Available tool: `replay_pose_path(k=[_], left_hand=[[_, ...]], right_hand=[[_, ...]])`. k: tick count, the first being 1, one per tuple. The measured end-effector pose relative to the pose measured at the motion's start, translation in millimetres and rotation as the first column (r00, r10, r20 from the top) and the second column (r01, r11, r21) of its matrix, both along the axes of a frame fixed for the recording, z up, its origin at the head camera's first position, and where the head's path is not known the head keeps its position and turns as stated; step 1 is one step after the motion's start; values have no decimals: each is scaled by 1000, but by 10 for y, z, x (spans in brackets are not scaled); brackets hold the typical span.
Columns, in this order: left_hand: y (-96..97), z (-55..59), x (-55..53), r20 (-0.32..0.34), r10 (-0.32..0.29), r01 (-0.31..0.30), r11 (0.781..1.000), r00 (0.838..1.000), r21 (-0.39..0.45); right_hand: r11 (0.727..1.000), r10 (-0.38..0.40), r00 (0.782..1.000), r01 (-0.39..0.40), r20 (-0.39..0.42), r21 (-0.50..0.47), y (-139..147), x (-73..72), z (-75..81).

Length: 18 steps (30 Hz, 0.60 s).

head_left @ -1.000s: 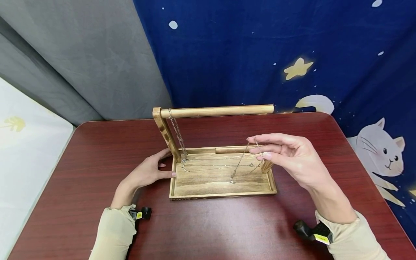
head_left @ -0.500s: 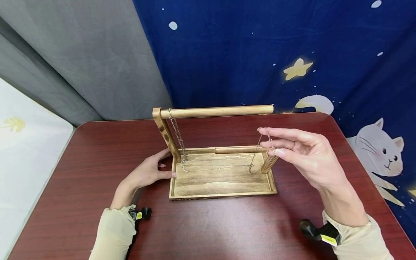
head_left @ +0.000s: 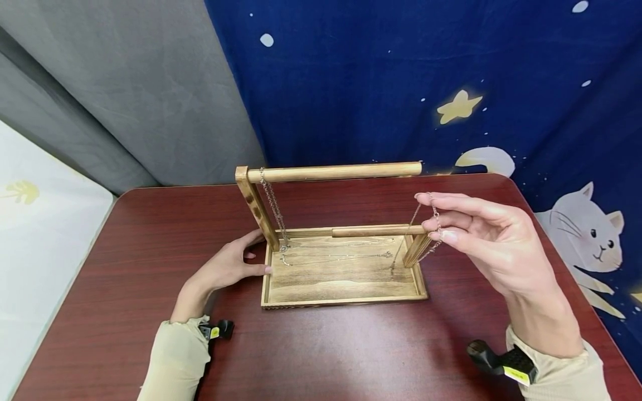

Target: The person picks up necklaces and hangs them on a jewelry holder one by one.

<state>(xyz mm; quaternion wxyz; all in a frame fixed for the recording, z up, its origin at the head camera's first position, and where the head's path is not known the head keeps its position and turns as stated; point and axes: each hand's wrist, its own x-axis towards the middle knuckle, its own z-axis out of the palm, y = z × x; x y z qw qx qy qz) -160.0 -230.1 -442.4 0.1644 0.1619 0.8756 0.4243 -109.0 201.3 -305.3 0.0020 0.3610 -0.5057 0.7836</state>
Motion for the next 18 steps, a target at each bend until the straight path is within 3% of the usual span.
replay_pose_path(k=[7, 18], left_hand=[[1, -2, -2, -1, 1, -1, 1000, 1000, 1], [8, 14, 2, 13, 7, -7, 1000, 1000, -5]], right_hand=[[995, 25, 999, -27, -22, -93, 57, 3, 20], [991, -24, 1000, 24, 0, -131, 164, 23, -3]])
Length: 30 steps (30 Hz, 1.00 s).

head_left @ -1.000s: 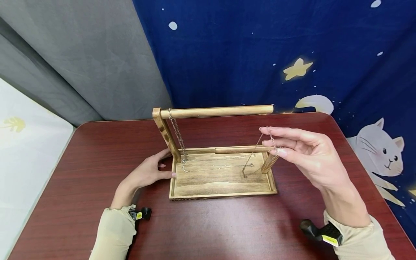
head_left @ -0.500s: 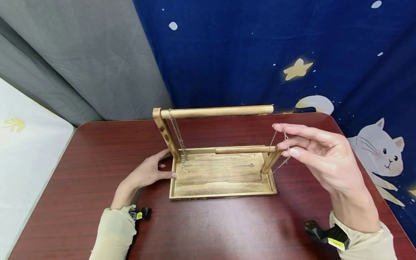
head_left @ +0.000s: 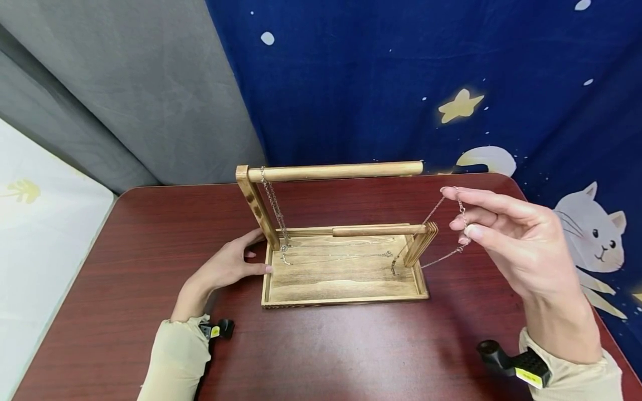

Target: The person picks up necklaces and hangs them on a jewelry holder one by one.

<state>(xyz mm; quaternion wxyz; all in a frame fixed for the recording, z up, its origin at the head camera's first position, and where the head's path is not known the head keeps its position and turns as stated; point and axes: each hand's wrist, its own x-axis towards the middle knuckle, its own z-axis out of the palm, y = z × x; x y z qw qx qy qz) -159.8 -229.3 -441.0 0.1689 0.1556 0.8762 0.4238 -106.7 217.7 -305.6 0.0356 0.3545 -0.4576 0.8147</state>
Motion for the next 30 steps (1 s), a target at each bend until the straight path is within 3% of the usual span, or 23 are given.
replay_pose_path(k=[10, 19, 30], left_hand=[[-13, -20, -8, -11, -1, 1, 1000, 1000, -17], [-15, -27, -10, -9, -6, 6, 1000, 1000, 1], [-22, -20, -7, -14, -15, 15, 1000, 1000, 9]], right_hand=[[998, -4, 1000, 5, 11, -65, 103, 15, -13], [995, -74, 997, 76, 36, -61, 216, -18, 52], [983, -54, 995, 68, 83, -172, 273, -110, 106]])
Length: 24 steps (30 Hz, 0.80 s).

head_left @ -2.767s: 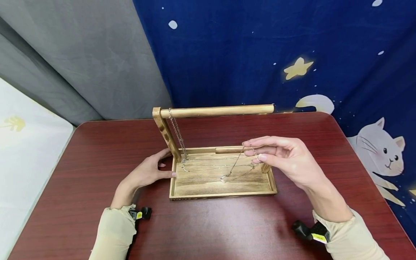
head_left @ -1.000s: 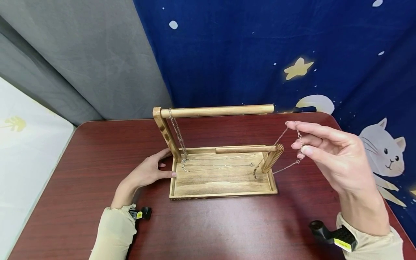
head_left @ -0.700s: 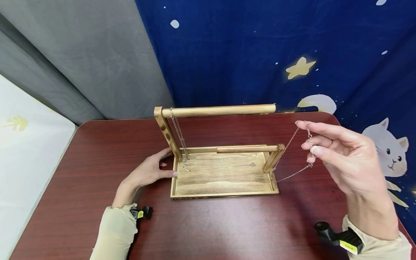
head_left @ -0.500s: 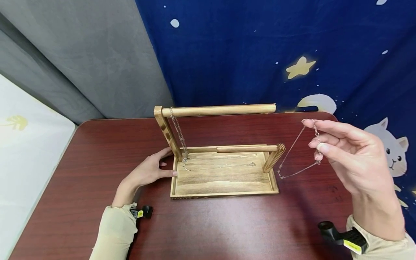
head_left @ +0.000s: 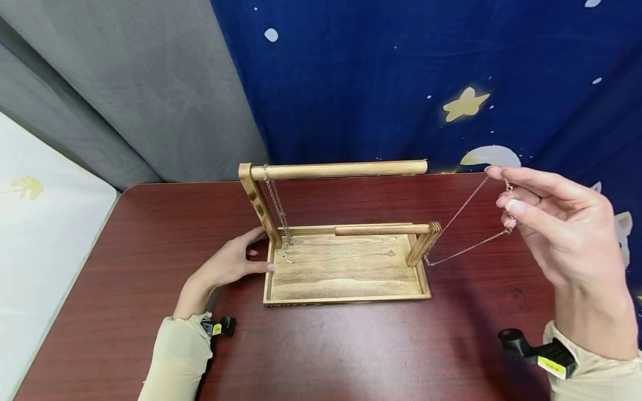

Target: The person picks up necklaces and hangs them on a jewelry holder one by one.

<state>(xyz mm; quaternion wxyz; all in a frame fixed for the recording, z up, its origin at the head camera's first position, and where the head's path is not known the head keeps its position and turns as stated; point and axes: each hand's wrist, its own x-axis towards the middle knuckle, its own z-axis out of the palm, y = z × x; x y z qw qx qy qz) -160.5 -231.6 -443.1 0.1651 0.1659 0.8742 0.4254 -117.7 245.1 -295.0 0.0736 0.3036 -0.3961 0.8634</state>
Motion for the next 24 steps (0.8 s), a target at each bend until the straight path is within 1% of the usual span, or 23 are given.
replay_pose_path(k=[4, 7, 11, 14, 16, 24], left_hand=[[0, 6, 3, 0, 0, 0, 1000, 1000, 6], [-1, 2, 1, -3, -1, 1, 1000, 1000, 6], [-5, -6, 0, -5, 1, -1, 1000, 1000, 1], [-4, -8, -2, -3, 2, -2, 1000, 1000, 0], [-2, -11, -5, 0, 1, -1, 1000, 1000, 3], [0, -8, -4, 2, 1, -1, 1000, 1000, 14]], right_hand=[[1000, 5, 1000, -5, 5, -23, 19, -35, 36], [1000, -11, 1000, 12, 17, -15, 40, -75, 57], [997, -75, 996, 73, 57, 29, 65, -119, 74], [989, -133, 988, 126, 83, 82, 66, -154, 92], [984, -154, 984, 144, 91, 109, 56, -181, 105], [974, -151, 983, 131, 103, 182, -3, -264, 170]])
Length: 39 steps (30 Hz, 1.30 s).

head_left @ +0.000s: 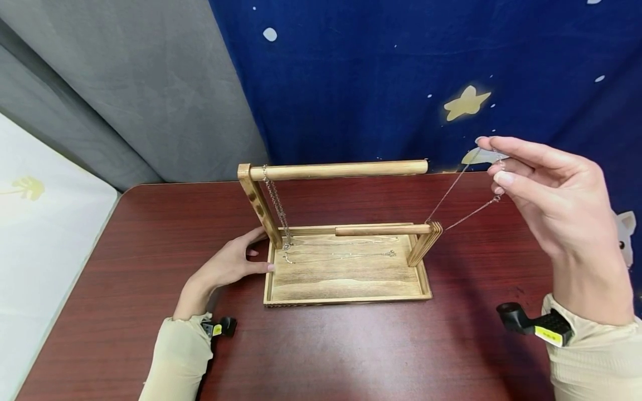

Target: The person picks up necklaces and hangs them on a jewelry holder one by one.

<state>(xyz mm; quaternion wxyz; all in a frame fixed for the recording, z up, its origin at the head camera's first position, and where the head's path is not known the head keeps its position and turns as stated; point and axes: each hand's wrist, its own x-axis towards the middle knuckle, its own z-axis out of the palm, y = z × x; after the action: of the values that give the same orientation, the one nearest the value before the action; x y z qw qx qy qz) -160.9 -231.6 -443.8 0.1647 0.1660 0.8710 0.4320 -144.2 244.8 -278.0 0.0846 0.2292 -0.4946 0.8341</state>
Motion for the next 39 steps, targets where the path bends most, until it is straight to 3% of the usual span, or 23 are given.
replay_pose_path(k=[10, 17, 23, 30, 39], left_hand=[[1, 1, 3, -12, -9, 9, 1000, 1000, 10], [0, -7, 8, -6, -3, 3, 1000, 1000, 0], [9, -2, 13, -5, -3, 3, 1000, 1000, 5], [11, 4, 5, -2, -2, 2, 1000, 1000, 13], [10, 11, 6, 9, 4, -4, 1000, 1000, 11]], right_hand=[[986, 10, 999, -16, 39, 166, -34, -51, 54], [983, 45, 997, -56, 68, 173, -80, -85, 63], [961, 78, 995, -90, 57, 262, -124, -90, 89], [961, 177, 983, -184, 52, 206, -173, -132, 68], [954, 137, 988, -151, 70, 260, -291, -134, 125]])
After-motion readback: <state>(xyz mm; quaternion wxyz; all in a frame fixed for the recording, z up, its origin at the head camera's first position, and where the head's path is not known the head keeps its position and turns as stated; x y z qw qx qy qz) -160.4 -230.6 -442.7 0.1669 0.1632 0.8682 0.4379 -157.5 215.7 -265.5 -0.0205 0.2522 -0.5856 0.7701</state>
